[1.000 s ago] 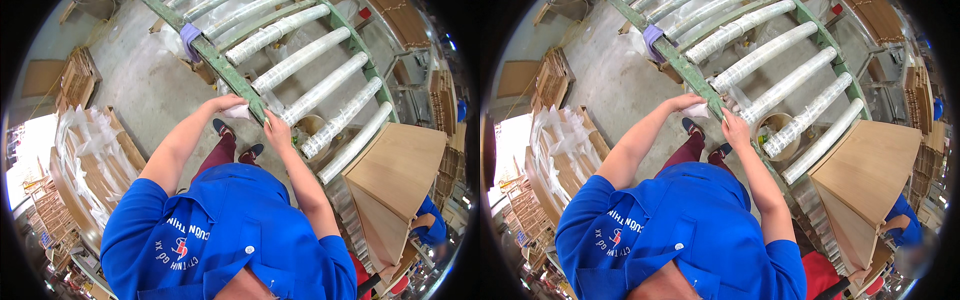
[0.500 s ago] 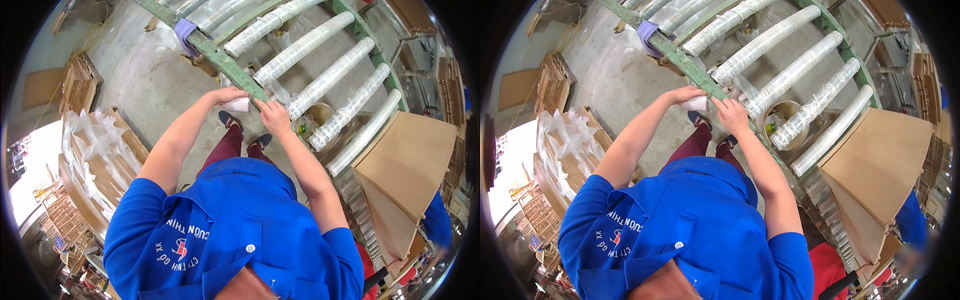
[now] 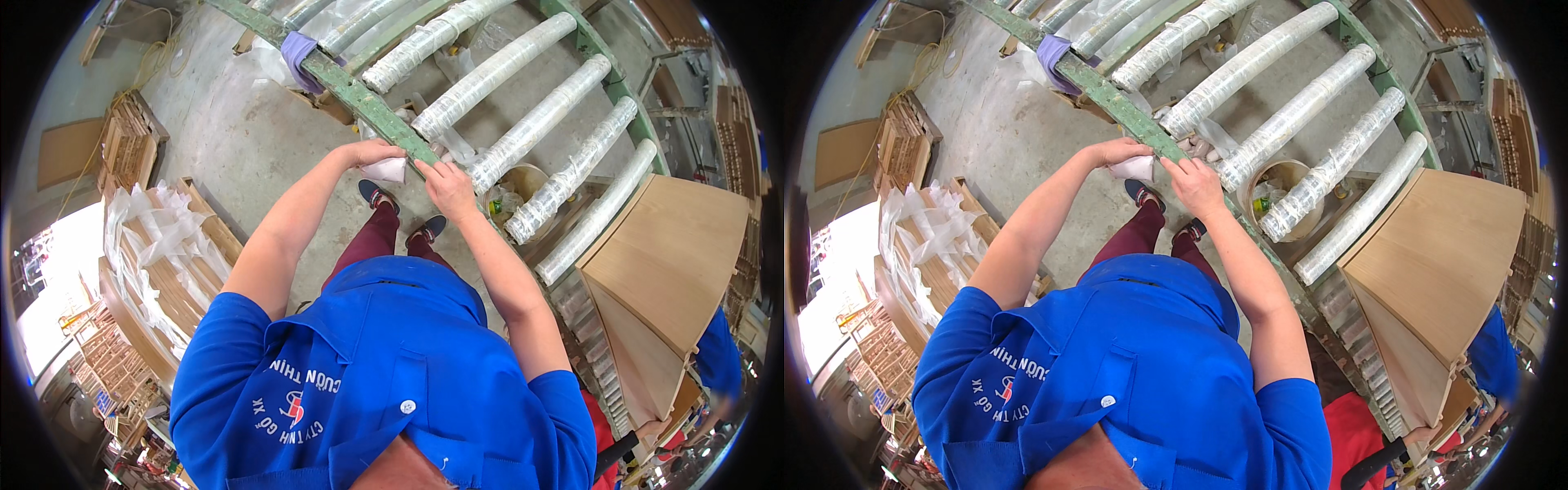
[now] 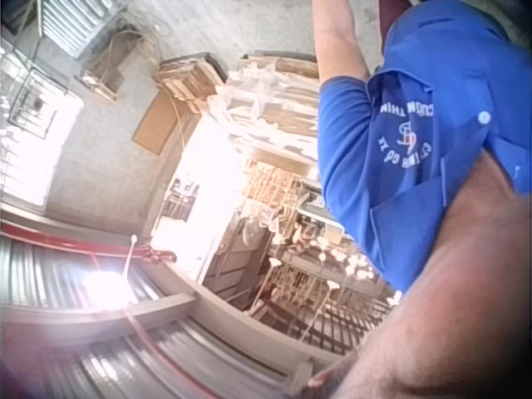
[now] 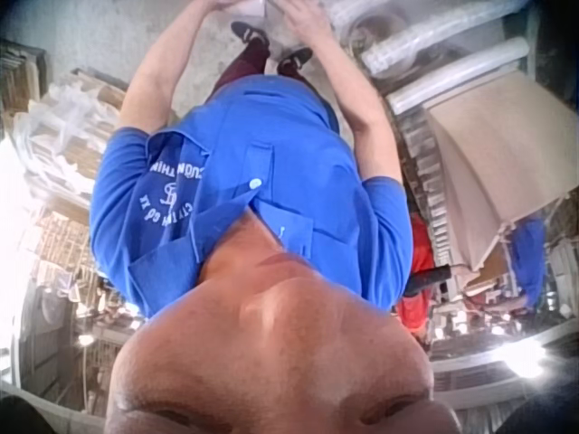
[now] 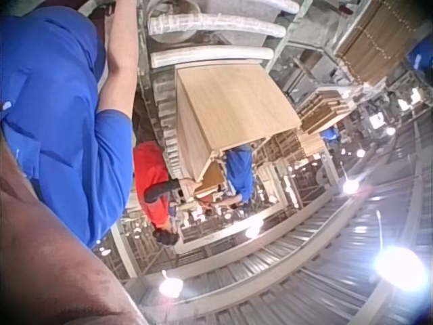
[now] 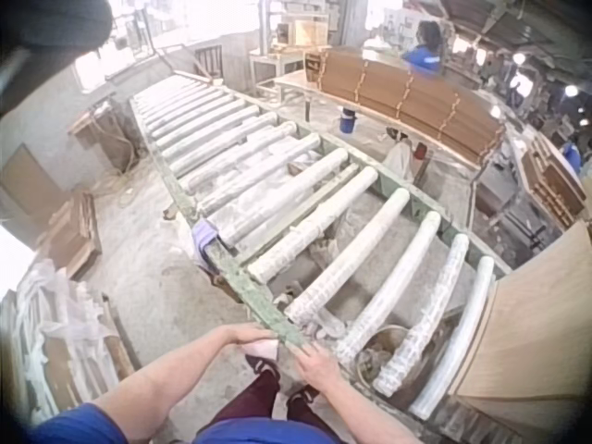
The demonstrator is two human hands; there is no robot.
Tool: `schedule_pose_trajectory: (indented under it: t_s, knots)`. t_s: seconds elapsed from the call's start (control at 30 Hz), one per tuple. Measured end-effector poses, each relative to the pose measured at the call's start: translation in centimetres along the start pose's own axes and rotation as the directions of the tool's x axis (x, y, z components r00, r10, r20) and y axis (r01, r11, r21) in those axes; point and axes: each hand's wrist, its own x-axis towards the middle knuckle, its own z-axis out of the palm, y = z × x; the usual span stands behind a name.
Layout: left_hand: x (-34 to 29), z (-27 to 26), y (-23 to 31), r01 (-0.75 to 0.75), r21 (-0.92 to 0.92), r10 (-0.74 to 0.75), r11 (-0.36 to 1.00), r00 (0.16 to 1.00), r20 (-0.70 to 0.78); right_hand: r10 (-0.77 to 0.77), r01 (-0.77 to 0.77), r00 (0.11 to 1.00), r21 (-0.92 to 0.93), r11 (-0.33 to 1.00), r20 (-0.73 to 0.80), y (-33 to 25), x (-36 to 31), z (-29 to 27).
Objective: The person wipes a large wooden panel with a white cloth, then places it on a roller conveyor. They continue wiping the panel on the conveyor and handle a small white object near the rollers. Other workers are visible in the background.
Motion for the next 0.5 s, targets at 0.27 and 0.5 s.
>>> schedule_pose_trajectory:
  t_s: [0.27,0.5]
  knots:
    - [-0.13,-0.09,0.12,0.01,0.001,-0.01,1.0,1.0,0.002,-0.007,0.007,1.0,-0.008,1.0,0.001,-0.06,0.1,-0.05]
    - [-0.5,-0.16,0.62,0.027,0.019,-0.027,0.999,1.0,0.008,0.006,-0.005,1.0,-0.029,1.0,0.018,-0.14,0.01,0.25]
